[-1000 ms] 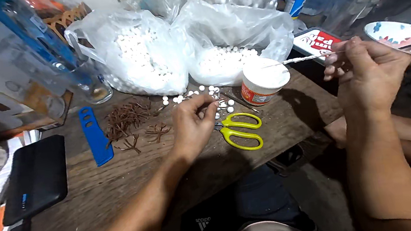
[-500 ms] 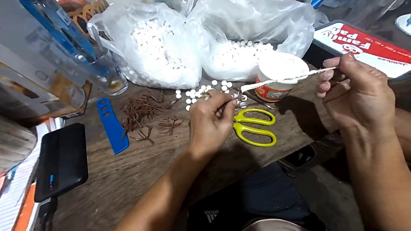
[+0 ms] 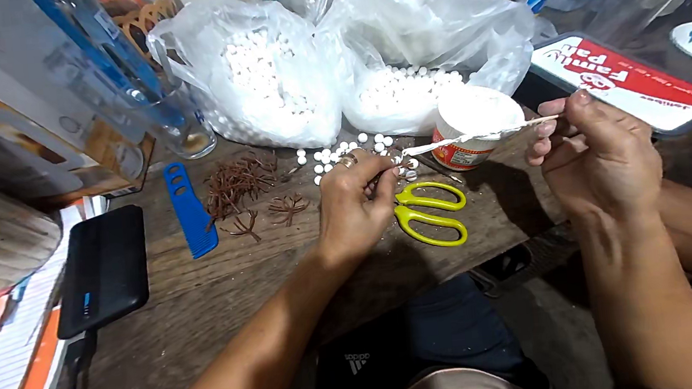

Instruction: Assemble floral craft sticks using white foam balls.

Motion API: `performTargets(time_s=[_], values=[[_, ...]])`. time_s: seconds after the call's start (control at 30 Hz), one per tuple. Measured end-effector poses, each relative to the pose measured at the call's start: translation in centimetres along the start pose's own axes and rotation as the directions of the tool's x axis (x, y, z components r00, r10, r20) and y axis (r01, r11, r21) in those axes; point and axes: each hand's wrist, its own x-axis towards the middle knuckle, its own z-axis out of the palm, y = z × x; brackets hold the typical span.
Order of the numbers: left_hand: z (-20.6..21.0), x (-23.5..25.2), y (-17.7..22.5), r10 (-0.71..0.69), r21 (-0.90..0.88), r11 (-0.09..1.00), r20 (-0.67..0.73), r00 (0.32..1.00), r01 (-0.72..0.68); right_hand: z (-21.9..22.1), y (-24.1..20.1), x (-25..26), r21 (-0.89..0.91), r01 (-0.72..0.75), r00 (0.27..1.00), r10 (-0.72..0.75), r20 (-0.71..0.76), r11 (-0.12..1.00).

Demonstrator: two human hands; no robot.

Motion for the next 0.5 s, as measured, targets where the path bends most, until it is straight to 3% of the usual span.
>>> performTargets(time_s=[0.5], values=[[0.03,-0.03,-0.08,0.015,0.012,1.000,-0.001,1.000,-0.015,0.36,-0.20,0.00,-0.002,0.014,1.000,-0.014,-0.006,1.000]])
